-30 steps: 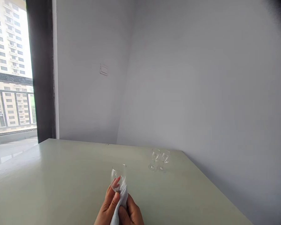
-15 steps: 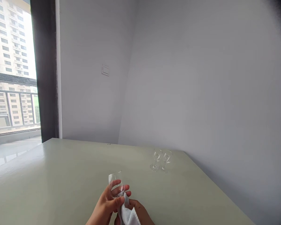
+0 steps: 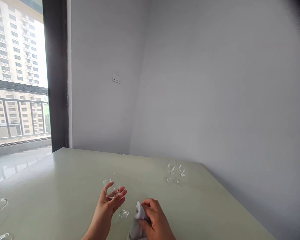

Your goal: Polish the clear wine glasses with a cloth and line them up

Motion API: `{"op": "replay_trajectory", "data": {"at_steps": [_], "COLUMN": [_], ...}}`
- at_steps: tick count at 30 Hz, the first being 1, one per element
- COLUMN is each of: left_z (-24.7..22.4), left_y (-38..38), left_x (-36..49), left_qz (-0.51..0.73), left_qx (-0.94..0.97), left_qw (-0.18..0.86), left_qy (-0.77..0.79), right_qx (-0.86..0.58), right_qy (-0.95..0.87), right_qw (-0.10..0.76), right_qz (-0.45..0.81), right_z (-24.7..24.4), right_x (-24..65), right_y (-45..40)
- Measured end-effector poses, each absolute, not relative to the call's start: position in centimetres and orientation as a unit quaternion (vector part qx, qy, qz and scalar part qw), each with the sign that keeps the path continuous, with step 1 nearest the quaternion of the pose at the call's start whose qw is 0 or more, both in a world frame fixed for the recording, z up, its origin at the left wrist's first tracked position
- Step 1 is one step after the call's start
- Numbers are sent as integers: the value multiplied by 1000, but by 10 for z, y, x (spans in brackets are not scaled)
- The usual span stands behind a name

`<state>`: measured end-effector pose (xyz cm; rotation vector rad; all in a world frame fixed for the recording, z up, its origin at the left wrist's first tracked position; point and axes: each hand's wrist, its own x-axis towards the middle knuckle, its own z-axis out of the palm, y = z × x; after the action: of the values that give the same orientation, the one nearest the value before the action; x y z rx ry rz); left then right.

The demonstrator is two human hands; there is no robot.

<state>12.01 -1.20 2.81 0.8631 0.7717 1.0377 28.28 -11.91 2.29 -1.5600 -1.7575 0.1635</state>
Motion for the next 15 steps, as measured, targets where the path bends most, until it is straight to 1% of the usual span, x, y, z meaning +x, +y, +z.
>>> {"op": "replay_trajectory", "data": {"at_steps": [2,3,6,8,10,12,15], "left_z": [28,28,26,26,28,31,37], "left_y": [-12,-14,-23,-29,-35,-37,-39], "left_x": [120,121,128,132,133,133,132], "left_qz": [472,471,447,425,409,395,367], "left_qx": [374,368,354,347,336,324,308], "left_qw": [720,723,744,757,770,787,817], "left_qy": [346,346,348,353,356,347,321], "right_qx": [-608,-613,-624,-602,-573,-563,-522], "right_qy": [-678,-658,-602,-618,-653,-674,-724], "right_qw": [411,431,485,479,452,431,413], "right_qz": [-45,-78,-119,-162,-204,-207,-184], "right_z": [17,11,-11,-24,-30,-28,-10], "right_x": [283,280,261,249,245,248,258], "right_y": [-118,-116,-107,-102,-101,-103,-110]}}
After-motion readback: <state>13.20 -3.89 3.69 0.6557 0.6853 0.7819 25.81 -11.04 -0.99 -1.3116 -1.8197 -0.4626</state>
